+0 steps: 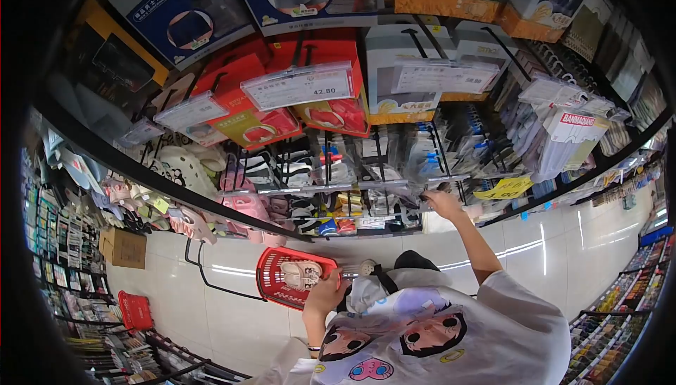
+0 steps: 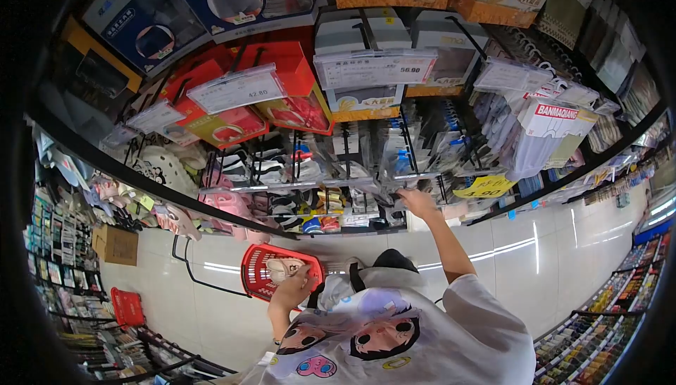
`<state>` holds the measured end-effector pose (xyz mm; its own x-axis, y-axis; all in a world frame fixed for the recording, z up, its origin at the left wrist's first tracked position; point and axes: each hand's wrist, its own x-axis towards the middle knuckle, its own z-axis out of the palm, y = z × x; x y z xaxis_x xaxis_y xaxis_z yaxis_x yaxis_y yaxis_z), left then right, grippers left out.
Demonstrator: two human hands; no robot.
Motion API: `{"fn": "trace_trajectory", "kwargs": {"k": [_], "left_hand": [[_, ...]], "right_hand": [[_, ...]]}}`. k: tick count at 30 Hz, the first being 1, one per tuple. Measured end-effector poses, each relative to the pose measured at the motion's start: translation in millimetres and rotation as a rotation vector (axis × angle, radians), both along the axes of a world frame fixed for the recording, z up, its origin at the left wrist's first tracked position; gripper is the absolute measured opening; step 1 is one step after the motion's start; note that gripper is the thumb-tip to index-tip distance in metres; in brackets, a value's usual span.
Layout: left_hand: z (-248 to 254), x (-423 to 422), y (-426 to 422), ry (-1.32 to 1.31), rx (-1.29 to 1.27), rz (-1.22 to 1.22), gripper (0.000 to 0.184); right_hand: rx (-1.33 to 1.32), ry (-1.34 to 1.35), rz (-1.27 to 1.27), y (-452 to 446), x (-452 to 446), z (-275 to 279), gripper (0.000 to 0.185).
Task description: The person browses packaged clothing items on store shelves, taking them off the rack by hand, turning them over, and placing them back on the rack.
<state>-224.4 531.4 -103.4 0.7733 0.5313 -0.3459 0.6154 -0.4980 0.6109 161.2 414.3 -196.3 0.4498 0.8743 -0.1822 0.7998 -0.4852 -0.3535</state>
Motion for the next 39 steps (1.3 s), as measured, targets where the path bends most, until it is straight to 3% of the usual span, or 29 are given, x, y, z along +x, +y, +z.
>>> {"fn": "trace_trajectory", "kwargs": {"k": [5, 9, 11, 18, 22, 24, 27, 28, 29, 31, 32, 34, 37, 38, 39], "left_hand": [[-39, 21, 19, -0.218, -0.158, -0.059, 0.046], [-71, 58, 42, -0.396, -0.291, 0.031, 0.053], [-83, 85, 53, -0.645, -0.150, 0.005, 0.056], [-58, 163, 77, -0.675, -0.509, 0.055, 0.063], [-81, 187, 87, -0.846, -0.284, -0.093, 0.057], [-76, 180, 85, -0.709, -0.441, -0.011, 0.057], [-100, 158, 71, -0.653, -0.311, 0.055, 0.057], [-106, 145, 64, -0.521, -0.244, 0.069, 0.052], [-127, 133, 56, -0.606, -0.180, 0.016, 0.044], [-155, 95, 42, -0.408, -0.252, -0.067, 0.027], [-152, 72, 31, -0.422, -0.276, 0.009, 0.027], [-143, 25, 6, -0.394, -0.337, 0.184, 0.028], [-160, -42, -32, -0.361, -0.216, 0.452, 0.029], [-155, -63, -45, -0.192, -0.213, 0.540, 0.032], [-141, -82, -59, -0.195, -0.108, 0.572, 0.035]], "right_hand": [[0.002, 0.016, -0.014, -3, -6, 10, 0.029], [-0.029, 0.001, 0.012, -6, 1, 1, 0.030], [0.002, -0.004, 0.014, -4, 1, 7, 0.028], [-0.187, -0.063, 0.082, 7, 3, 21, 0.027], [-0.178, -0.058, 0.151, 16, 1, 14, 0.025], [-0.117, -0.034, 0.172, 18, -1, 5, 0.023], [-0.099, -0.005, 0.181, 26, -7, -13, 0.020], [-0.122, -0.004, 0.127, 28, -13, -16, 0.020], [-0.119, -0.005, 0.166, 30, -11, -36, 0.020], [-0.058, 0.353, 0.068, 32, 2, -95, 0.021], [-0.059, 0.356, 0.095, 34, -11, -99, 0.021], [0.014, 1.019, -0.353, 40, -51, -104, 0.031], [-0.036, 1.181, -0.475, 61, -89, -88, 0.034], [-0.031, 1.190, -0.469, 67, -93, -90, 0.034], [-0.051, 1.324, -0.470, 73, -98, -95, 0.034]]}}
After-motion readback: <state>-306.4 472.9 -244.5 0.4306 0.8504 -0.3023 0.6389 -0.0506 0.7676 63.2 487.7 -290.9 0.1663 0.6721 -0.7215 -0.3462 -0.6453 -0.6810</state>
